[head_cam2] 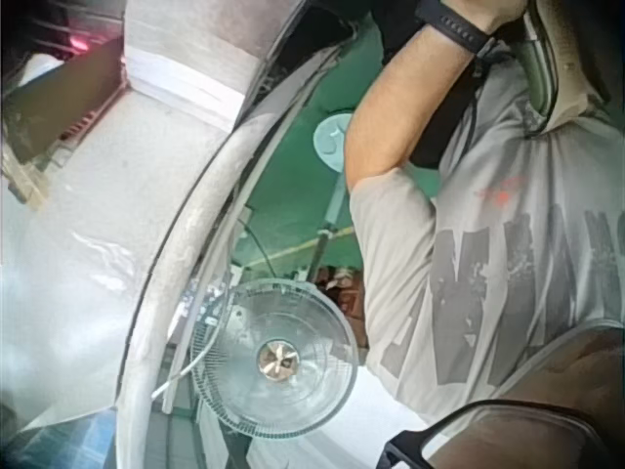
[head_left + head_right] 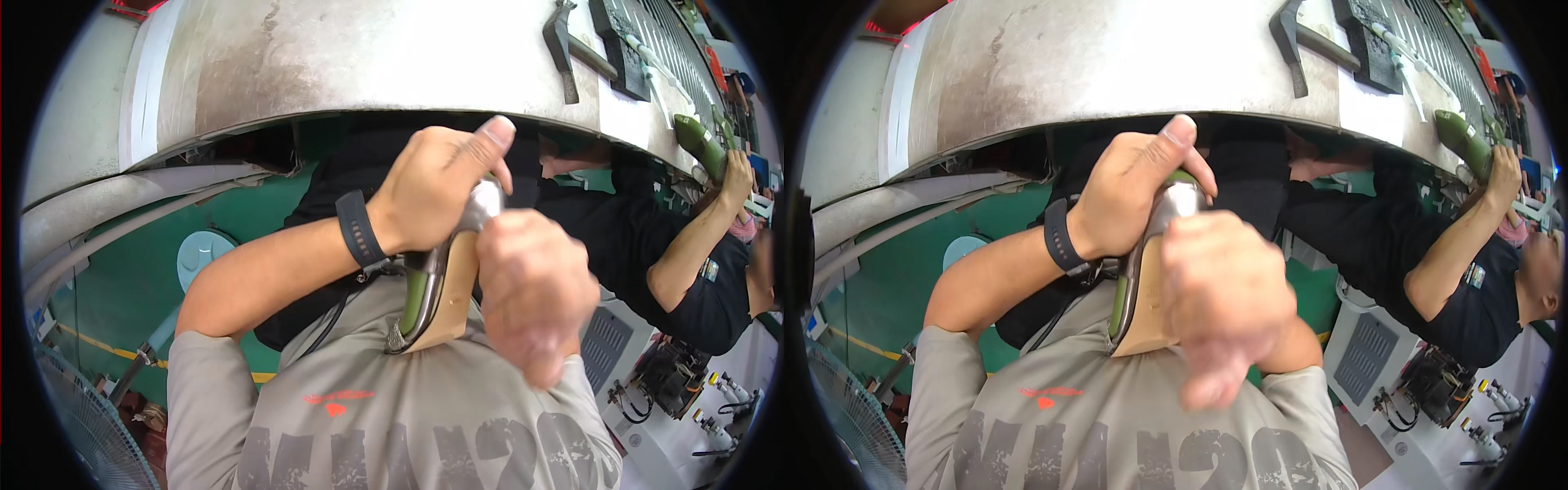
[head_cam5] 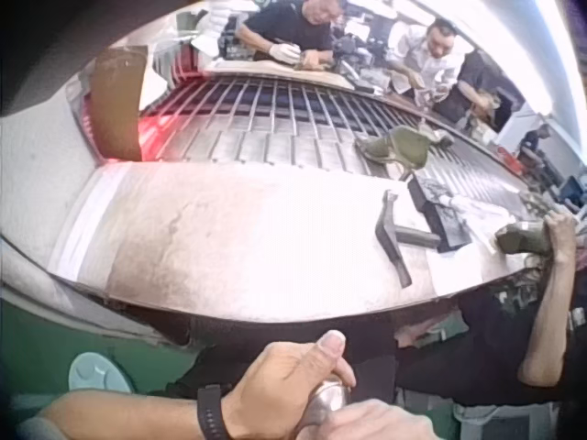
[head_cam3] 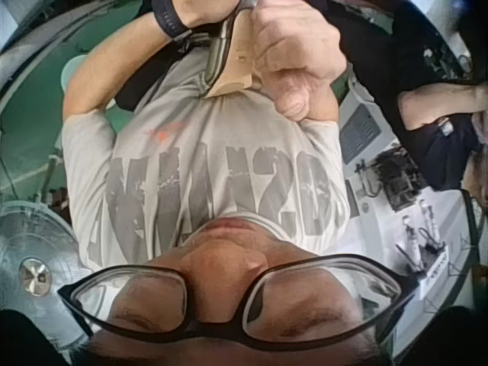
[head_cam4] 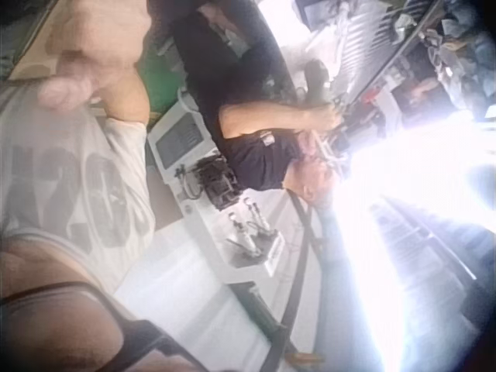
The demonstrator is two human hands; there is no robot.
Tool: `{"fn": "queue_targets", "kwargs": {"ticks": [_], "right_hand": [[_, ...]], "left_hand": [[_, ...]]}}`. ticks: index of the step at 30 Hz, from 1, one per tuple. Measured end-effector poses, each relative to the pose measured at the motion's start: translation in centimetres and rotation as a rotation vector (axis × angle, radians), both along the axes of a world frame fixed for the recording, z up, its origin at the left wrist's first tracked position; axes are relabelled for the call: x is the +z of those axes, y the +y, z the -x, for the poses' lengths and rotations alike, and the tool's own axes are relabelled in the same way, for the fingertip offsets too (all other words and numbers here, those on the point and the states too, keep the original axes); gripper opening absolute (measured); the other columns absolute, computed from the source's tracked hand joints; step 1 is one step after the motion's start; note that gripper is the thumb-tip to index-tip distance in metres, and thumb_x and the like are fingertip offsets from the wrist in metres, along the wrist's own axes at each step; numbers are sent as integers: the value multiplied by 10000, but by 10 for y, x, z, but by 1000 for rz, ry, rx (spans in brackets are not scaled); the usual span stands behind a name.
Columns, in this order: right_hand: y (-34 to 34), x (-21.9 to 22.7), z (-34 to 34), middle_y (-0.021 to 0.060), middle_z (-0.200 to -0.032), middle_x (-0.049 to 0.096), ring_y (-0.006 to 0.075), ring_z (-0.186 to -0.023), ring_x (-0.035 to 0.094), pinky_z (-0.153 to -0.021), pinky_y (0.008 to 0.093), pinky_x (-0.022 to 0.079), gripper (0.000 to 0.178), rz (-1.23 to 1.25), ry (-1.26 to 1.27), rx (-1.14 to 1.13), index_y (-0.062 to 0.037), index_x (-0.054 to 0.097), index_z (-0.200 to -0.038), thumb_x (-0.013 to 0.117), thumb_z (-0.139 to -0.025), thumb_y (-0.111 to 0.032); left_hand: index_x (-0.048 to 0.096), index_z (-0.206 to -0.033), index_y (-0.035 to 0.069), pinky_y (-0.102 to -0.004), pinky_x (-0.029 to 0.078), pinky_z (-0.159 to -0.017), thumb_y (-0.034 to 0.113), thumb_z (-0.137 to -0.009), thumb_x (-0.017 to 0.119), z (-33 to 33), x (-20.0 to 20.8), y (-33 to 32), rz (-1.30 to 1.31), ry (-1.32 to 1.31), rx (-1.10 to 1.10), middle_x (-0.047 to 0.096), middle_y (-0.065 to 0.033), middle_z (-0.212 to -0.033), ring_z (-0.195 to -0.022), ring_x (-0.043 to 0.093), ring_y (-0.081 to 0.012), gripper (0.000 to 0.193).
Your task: The person attaches soles and heels onto lasted shoe uppers by hand, hammers along the edges using a hammer, and places the assembled shoes onto a conveyor.
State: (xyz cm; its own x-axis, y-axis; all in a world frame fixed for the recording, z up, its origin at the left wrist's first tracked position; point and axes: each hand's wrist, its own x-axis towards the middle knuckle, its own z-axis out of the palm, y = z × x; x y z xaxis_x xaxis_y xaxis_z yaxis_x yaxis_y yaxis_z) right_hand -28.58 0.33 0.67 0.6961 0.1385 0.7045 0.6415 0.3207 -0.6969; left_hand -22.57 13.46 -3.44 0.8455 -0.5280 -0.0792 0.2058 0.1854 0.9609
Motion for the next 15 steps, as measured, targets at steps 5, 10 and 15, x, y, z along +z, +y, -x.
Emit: {"fn": "queue_targets", "kwargs": {"ticks": [5,10,15], "right_hand": [[-15,-4,-12,141,-858,689,208,-724,623,-728,342,513,367,-233,540,44,5,588,-920,503,-1099,-304],[-48,-14,-16,83,-1023,728,111,-877,674,-794,282,556,280,230,1115,178,47,664,-1166,704,-987,-164],[-49,-19,-25,-14,-802,644,62,-718,559,-613,255,450,508,511,1011,265,41,696,-1014,862,-878,-420]], "left_hand": [[753,-969,-30,-256,483,-723,530,-1135,353,-3,-1,19,-106,-26,-48,691,-66,-810,-755,610,-113,708],[729,-1109,-28,-298,508,-853,556,-1132,305,-18,8,38,-67,-223,-44,703,-101,-1025,-917,636,-156,722],[732,-1095,-21,-293,509,-816,608,-1115,297,-19,9,30,-138,-279,-101,705,-101,-983,-894,643,-162,765]]}}
